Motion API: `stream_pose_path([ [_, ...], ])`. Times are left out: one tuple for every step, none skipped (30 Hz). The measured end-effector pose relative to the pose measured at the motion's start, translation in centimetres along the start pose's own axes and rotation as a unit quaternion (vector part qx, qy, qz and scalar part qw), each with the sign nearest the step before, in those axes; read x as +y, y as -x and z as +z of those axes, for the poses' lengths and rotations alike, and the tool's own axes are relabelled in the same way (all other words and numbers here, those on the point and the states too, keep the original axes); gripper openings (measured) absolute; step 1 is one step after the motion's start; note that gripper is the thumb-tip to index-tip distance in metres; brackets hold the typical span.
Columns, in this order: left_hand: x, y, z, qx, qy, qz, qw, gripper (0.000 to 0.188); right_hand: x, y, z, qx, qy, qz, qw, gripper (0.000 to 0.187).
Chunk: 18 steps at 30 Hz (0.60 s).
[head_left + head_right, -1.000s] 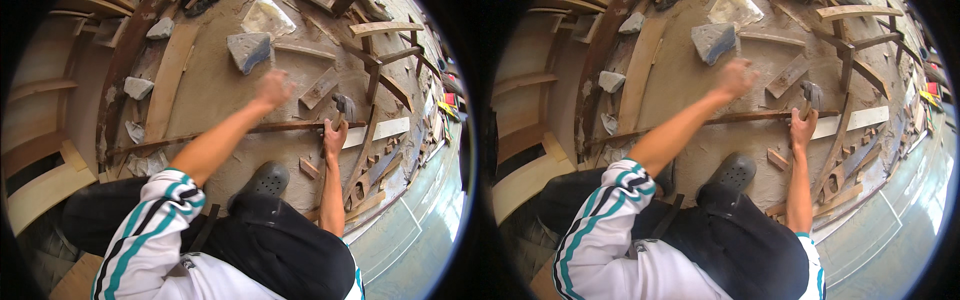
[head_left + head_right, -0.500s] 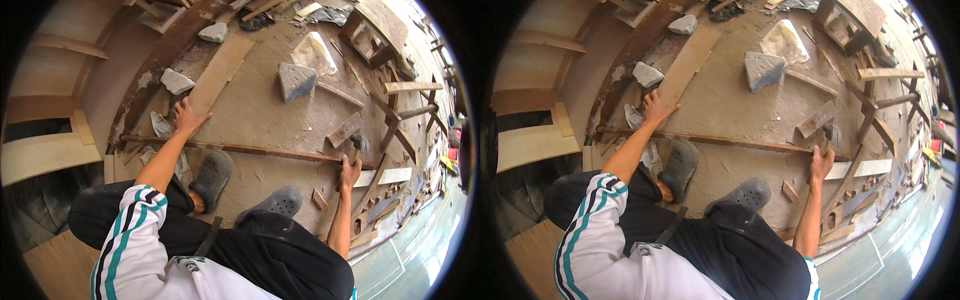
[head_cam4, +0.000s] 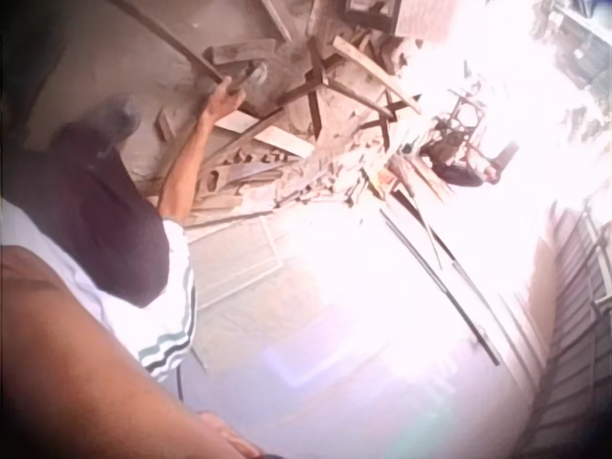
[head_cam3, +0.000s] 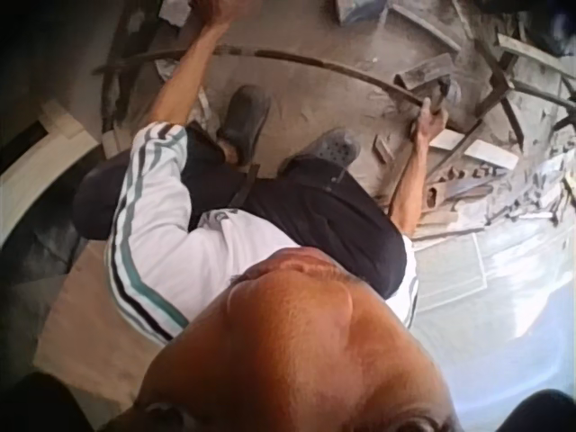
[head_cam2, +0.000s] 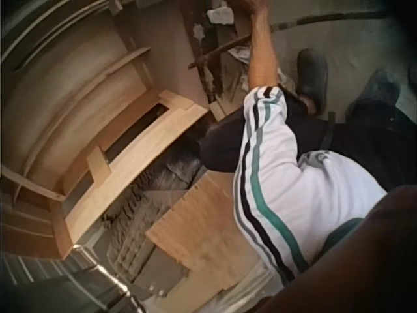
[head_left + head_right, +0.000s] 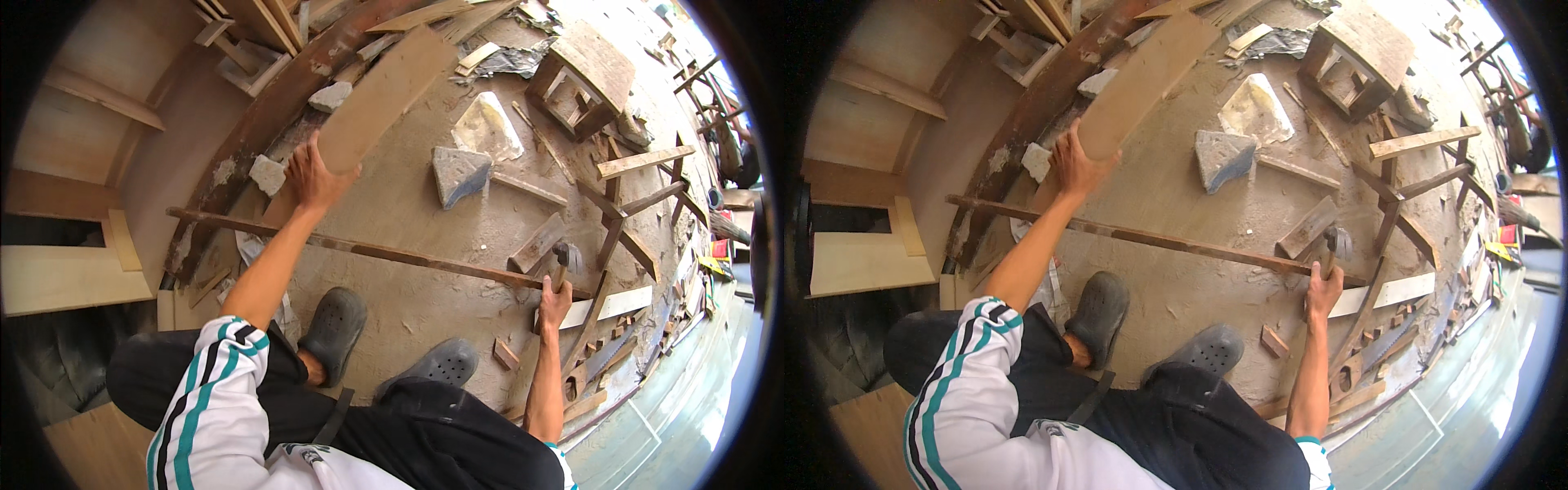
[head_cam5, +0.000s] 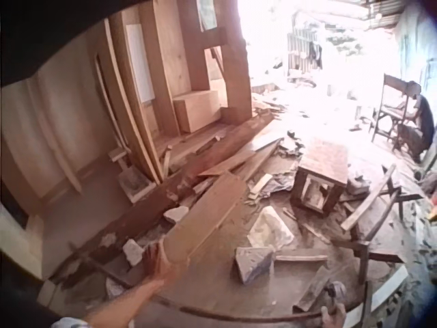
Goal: The person hammers a nail into a small wooden piece while sitting on the floor. They then pick up a long wooden stick and break it into smaller pieces by hand.
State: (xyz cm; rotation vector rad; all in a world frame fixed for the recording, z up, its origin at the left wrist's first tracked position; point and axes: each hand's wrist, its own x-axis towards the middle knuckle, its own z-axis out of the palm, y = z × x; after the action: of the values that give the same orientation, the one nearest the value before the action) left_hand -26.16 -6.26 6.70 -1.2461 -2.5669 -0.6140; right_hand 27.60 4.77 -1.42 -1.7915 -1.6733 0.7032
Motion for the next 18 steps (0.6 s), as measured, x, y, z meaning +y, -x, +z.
stream_pose_path([
  [0.6,-2.1,0.3,0.031,0.012,0.016,0.999,0.104,0.0,0.0,0.2,0.008,-0.010,-0.007,1.000,0.031],
  [1.7,-4.1,0.7,0.054,0.007,0.010,0.998,0.104,0.0,-0.1,0.3,0.018,-0.022,-0.010,1.000,0.031],
  [2.7,-6.1,0.9,0.077,0.000,0.004,0.997,0.105,-0.4,-0.1,0.5,0.026,-0.017,-0.006,0.999,0.030],
  [3.7,-8.2,1.0,0.099,-0.006,-0.003,0.995,0.105,-0.7,-0.1,0.6,0.034,-0.012,-0.003,0.999,0.030],
  [4.3,-10.2,0.7,0.114,-0.026,-0.003,0.993,0.106,-0.8,0.1,0.7,0.039,-0.005,0.003,0.999,0.030],
  [5.0,-12.4,0.6,0.125,-0.042,-0.002,0.991,0.106,-0.5,0.3,0.7,0.041,-0.036,0.002,0.998,0.029],
  [5.3,-14.1,0.2,0.136,-0.064,-0.003,0.989,0.107,-0.5,0.6,0.9,0.048,-0.037,0.005,0.998,0.029],
  [5.9,-15.6,0.0,0.132,-0.083,0.010,0.988,0.107,-0.6,0.7,1.0,0.057,-0.037,0.007,0.998,0.028],
  [6.4,-17.1,-0.3,0.129,-0.102,0.024,0.986,0.108,-0.6,0.7,1.0,0.066,-0.038,0.009,0.997,0.028],
  [7.0,-18.4,-0.4,0.127,-0.120,0.038,0.984,0.108,-0.5,0.7,0.8,0.074,-0.046,0.012,0.996,0.028],
  [7.3,-19.8,-0.1,0.118,-0.136,0.055,0.982,0.109,-0.3,0.8,0.8,0.076,-0.043,0.007,0.996,0.028],
  [7.7,-21.3,0.2,0.112,-0.151,0.071,0.980,0.109,-0.2,0.7,0.7,0.080,-0.041,0.000,0.996,0.028],
  [8.1,-23.0,0.5,0.107,-0.166,0.086,0.977,0.109,0.0,0.5,0.5,0.084,-0.038,-0.007,0.996,0.028],
  [8.0,-25.1,0.5,0.127,-0.159,0.144,0.968,0.111,-0.1,0.7,0.5,0.072,-0.029,-0.009,0.997,0.029],
  [7.5,-27.2,1.4,0.173,-0.182,0.118,0.961,0.111,-0.7,0.6,0.7,0.054,-0.024,-0.016,0.998,0.029],
  [6.3,-29.2,2.4,0.217,-0.209,0.091,0.949,0.110,-1.4,0.7,1.2,0.030,-0.020,-0.022,0.999,0.029],
  [4.9,-30.4,3.2,0.256,-0.237,0.064,0.935,0.110,-2.1,0.7,1.9,0.015,-0.025,-0.010,1.000,0.029],
  [6.3,-29.1,3.8,0.121,-0.158,0.085,0.976,0.099,-1.9,0.6,1.2,0.011,-0.012,0.007,1.000,0.029],
])
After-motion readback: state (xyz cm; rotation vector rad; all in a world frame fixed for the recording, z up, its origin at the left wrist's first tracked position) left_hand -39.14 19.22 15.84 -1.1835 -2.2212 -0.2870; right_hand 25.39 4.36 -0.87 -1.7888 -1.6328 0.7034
